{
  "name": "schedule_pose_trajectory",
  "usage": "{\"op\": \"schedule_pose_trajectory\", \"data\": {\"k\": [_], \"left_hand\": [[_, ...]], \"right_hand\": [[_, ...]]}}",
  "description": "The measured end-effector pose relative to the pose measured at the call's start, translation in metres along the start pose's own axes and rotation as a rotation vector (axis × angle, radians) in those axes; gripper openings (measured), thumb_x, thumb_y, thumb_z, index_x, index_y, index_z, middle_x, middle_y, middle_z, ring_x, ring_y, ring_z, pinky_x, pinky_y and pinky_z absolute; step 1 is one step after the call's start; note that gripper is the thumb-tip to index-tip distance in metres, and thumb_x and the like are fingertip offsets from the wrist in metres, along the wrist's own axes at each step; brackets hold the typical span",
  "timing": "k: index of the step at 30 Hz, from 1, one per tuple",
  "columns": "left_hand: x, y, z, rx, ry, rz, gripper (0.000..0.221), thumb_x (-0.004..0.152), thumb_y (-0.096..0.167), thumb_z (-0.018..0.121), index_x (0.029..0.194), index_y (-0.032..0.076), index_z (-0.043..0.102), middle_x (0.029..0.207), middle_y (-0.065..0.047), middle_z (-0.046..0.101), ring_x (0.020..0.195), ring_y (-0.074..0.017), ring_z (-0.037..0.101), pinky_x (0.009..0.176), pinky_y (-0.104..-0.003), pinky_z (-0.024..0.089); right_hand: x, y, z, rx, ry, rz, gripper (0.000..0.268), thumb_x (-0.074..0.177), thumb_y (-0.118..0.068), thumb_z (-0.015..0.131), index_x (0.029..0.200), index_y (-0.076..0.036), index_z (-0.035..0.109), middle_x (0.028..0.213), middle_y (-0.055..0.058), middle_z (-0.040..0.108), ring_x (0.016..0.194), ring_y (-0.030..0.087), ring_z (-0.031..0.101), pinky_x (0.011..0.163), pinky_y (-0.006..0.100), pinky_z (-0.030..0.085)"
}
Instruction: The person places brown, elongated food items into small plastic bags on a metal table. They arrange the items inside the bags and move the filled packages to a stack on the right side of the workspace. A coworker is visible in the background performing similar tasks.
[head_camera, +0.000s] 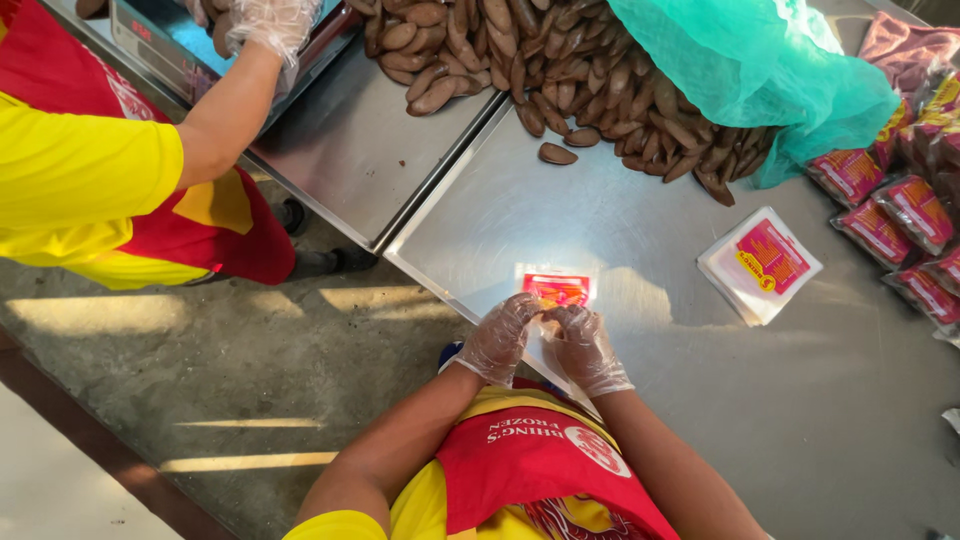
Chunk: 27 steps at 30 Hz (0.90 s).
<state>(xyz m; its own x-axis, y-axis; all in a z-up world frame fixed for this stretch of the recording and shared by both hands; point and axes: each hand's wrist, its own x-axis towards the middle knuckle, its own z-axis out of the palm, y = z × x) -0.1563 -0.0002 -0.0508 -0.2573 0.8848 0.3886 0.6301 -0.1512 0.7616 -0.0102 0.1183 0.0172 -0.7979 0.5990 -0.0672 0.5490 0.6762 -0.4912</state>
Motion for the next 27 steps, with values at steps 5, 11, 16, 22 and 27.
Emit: {"op": "schedule_pose_trajectory", "data": {"k": [5, 11, 16, 22, 27], "left_hand": [[0.023, 0.031, -0.032, -0.009, -0.273, -0.04, 0.052, 0.101, 0.034, 0.054, 0.142, 0.002, 0.049, 0.148, -0.023, 0.05, 0.141, -0.0368, 0.046, 0.118, -0.046, 0.039], [-0.005, 0.066, -0.096, -0.2, -0.394, -0.38, 0.076, 0.105, 0.061, 0.036, 0.154, 0.003, 0.04, 0.166, -0.022, 0.031, 0.15, -0.0331, 0.035, 0.122, -0.047, 0.031], [-0.044, 0.064, -0.108, -0.319, -0.213, -0.683, 0.063, 0.096, 0.048, 0.054, 0.146, 0.009, 0.048, 0.159, -0.014, 0.041, 0.12, -0.0256, 0.062, 0.104, -0.038, 0.051], [-0.054, 0.055, -0.094, -0.323, -0.115, -0.613, 0.05, 0.097, 0.033, 0.065, 0.139, 0.008, 0.056, 0.153, -0.012, 0.049, 0.115, -0.0229, 0.062, 0.097, -0.036, 0.054], [-0.039, 0.056, -0.096, -0.362, -0.084, -0.575, 0.047, 0.1, 0.029, 0.068, 0.141, 0.009, 0.056, 0.151, -0.013, 0.05, 0.118, -0.0199, 0.06, 0.099, -0.035, 0.053]], "right_hand": [[-0.016, 0.023, 0.001, 0.134, 0.116, 0.056, 0.038, 0.079, 0.013, 0.053, 0.103, -0.01, 0.072, 0.106, 0.017, 0.068, 0.09, 0.031, 0.07, 0.077, 0.041, 0.061], [-0.067, 0.064, -0.011, 0.16, 0.227, 0.148, 0.037, 0.083, 0.013, 0.055, 0.11, -0.007, 0.07, 0.111, 0.018, 0.065, 0.095, 0.033, 0.068, 0.081, 0.039, 0.058], [-0.087, 0.092, 0.006, 0.459, 0.343, 0.393, 0.026, 0.089, 0.007, 0.063, 0.11, -0.005, 0.072, 0.092, 0.006, 0.063, 0.075, 0.016, 0.056, 0.068, 0.029, 0.05], [-0.081, 0.111, 0.011, 0.593, 0.29, 0.45, 0.028, 0.085, 0.01, 0.06, 0.107, -0.002, 0.071, 0.087, 0.001, 0.059, 0.073, 0.009, 0.053, 0.065, 0.025, 0.048], [-0.081, 0.113, 0.009, 0.651, 0.267, 0.438, 0.028, 0.084, 0.011, 0.061, 0.106, -0.002, 0.071, 0.087, 0.0, 0.058, 0.075, 0.009, 0.053, 0.066, 0.024, 0.047]]}}
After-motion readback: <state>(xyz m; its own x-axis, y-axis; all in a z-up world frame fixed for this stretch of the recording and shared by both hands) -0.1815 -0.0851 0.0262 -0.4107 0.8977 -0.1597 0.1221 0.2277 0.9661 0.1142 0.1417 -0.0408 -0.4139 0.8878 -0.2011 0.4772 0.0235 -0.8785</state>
